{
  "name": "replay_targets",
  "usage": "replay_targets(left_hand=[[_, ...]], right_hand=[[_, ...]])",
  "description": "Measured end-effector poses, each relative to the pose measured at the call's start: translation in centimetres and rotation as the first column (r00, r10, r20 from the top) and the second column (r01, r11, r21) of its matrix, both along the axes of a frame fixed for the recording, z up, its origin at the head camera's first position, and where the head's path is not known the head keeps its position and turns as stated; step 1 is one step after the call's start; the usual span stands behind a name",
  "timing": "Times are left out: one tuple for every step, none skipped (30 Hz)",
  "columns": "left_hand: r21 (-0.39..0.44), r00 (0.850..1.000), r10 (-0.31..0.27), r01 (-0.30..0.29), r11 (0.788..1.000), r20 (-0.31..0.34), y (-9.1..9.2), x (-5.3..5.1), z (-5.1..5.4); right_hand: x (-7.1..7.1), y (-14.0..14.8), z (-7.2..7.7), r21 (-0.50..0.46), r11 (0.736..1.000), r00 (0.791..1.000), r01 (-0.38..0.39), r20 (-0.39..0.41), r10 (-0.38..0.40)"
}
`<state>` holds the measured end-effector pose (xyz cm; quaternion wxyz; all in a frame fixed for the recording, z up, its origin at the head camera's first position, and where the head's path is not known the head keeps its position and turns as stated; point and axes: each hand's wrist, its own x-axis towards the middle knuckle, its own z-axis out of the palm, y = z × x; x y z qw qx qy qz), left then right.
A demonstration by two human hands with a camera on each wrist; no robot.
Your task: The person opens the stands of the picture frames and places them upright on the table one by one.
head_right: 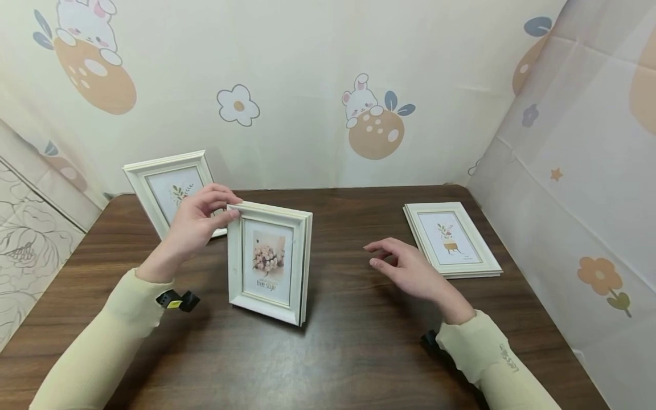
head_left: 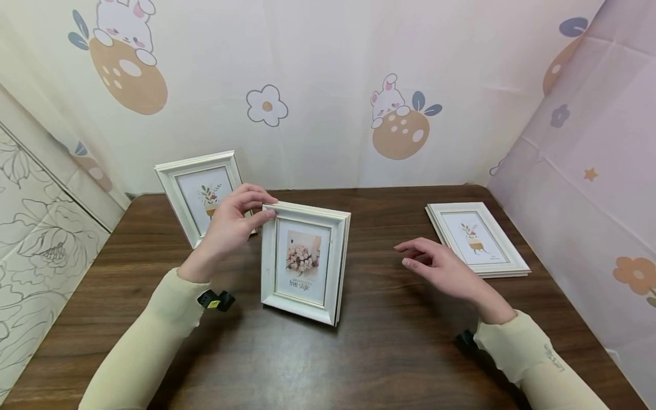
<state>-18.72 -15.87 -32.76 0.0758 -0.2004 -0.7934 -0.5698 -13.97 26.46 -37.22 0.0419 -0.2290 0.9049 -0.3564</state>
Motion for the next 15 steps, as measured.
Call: replay_targets(left_hand=[[0.017, 1.0, -0.008, 0.008, 1.0, -0.006, -0.03, 0.01, -0.05], [0.035, 1.0, -0.016, 0.016, 0.999, -0.012, -0.05, 0.01, -0.1], [0.052, 1.0, -0.021, 0.022, 0.998, -0.016, -0.07, 0.05, -0.15], [0.067, 0.999, -0.026, 0.028, 0.997, -0.024, -0.1, 0.1, -0.16], [0.084, 0.999, -0.031, 0.033, 0.996, -0.027, -0.12, 0.14, -0.19], [0.103, 0.999, -0.034, 0.037, 0.994, -0.027, -0.13, 0.15, -0.19], [0.117, 0.999, -0.035, 0.038, 0.992, -0.03, -0.15, 0.15, -0.2], [0.135, 0.999, -0.039, 0.042, 0.99, -0.029, -0.15, 0.16, -0.17], [0.163, 0.999, -0.047, 0.05, 0.985, -0.023, -0.14, 0.17, -0.15], [0.2, 0.998, -0.061, 0.063, 0.978, -0.014, -0.13, 0.15, -0.13], [0.241, 0.997, -0.078, 0.077, 0.968, -0.005, -0.12, 0.12, -0.15], [0.281, 0.995, -0.097, 0.093, 0.955, 0.0, -0.12, 0.1, -0.18], [0.324, 0.993, -0.118, 0.11, 0.94, 0.006, -0.12, 0.08, -0.22], [0.369, 0.99, -0.138, 0.124, 0.921, 0.012, -0.11, 0.07, -0.27], [0.413, 0.987, -0.158, 0.138, 0.9, 0.015, -0.1, 0.04, -0.34]], right_hand=[[0.04, -0.04, -0.09, 0.002, 1.0, 1.0, -0.004, -0.003, 0.004], [0.08, -0.07, -0.17, 0.0, 1.0, 1.0, -0.006, -0.005, 0.006], [0.11, -0.1, -0.23, 0.001, 1.0, 1.0, -0.008, -0.008, 0.008], [0.14, -0.14, -0.27, 0.001, 1.0, 1.0, -0.011, -0.01, 0.011], [0.18, -0.17, -0.28, 0.001, 1.0, 1.0, -0.013, -0.013, 0.013], [0.2, -0.22, -0.28, -0.001, 1.0, 1.0, -0.013, -0.013, 0.013], [0.24, -0.28, -0.25, 0.0, 1.0, 1.0, -0.012, -0.011, 0.012], [0.28, -0.35, -0.23, 0.001, 1.0, 1.0, -0.014, -0.009, 0.014], [0.32, -0.42, -0.25, 0.005, 1.0, 1.0, -0.015, -0.011, 0.015], [0.38, -0.51, -0.25, 0.007, 1.0, 1.0, -0.018, -0.013, 0.019], [0.45, -0.61, -0.24, 0.011, 1.0, 1.0, -0.02, -0.013, 0.021], [0.51, -0.71, -0.27, 0.013, 1.0, 1.0, -0.022, -0.012, 0.023], [0.6, -0.8, -0.31, 0.014, 1.0, 1.0, -0.028, -0.014, 0.028], [0.67, -0.89, -0.37, 0.012, 0.999, 0.999, -0.035, -0.016, 0.035], [0.75, -0.99, -0.44, 0.012, 0.999, 0.999, -0.04, -0.015, 0.04]])
